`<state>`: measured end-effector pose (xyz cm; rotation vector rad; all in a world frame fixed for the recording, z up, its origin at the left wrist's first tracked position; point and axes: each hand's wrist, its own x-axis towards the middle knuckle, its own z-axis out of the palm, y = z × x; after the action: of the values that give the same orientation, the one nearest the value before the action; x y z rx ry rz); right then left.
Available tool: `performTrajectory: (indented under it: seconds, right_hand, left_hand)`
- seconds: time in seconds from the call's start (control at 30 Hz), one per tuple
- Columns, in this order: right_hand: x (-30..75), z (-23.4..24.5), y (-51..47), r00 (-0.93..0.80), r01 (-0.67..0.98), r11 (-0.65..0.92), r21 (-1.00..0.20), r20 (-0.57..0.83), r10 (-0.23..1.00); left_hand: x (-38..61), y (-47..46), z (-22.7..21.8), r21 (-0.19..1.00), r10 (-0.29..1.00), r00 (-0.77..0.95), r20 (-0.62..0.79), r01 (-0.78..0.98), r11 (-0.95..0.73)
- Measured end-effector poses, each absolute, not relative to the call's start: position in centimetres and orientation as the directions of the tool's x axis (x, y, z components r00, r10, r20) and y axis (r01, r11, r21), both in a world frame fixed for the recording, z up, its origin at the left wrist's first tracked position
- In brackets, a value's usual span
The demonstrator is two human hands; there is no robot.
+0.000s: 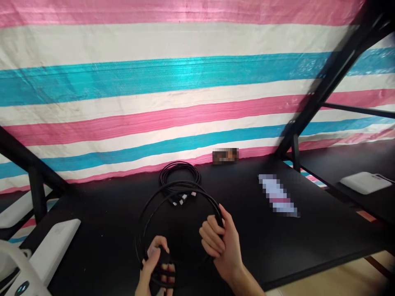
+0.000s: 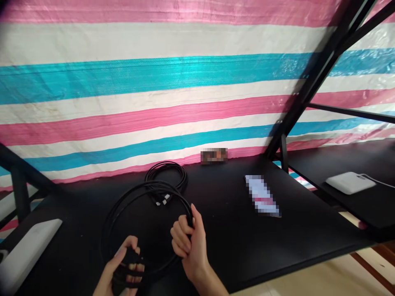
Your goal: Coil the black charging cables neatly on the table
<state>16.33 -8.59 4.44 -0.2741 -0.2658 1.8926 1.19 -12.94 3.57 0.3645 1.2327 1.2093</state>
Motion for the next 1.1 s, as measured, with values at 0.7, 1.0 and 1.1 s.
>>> performTrajectory:
  seconds: [0.7,1.0,1.1]
  right_hand:
    - [17.0,1.9,1.3,-0.403,-0.606,-0.244,-0.758,0.028,0.915]
    - [17.7,0.5,2.6,-0.22,-0.552,-0.187,-0.813,-0.074,0.973]
    - [18.1,0.6,2.7,-0.219,-0.531,-0.179,-0.828,-0.07,0.973]
  left_hand:
    - [2.6,-9.2,3.3,0.98,0.988,-0.009,-0.154,-0.127,0.152]
    - [2.6,-7.9,1.9,0.997,0.997,0.043,-0.071,0.043,0.069]
    - [1.3,-6.5,2.3,0.998,0.992,-0.109,-0.057,-0.047,0.053]
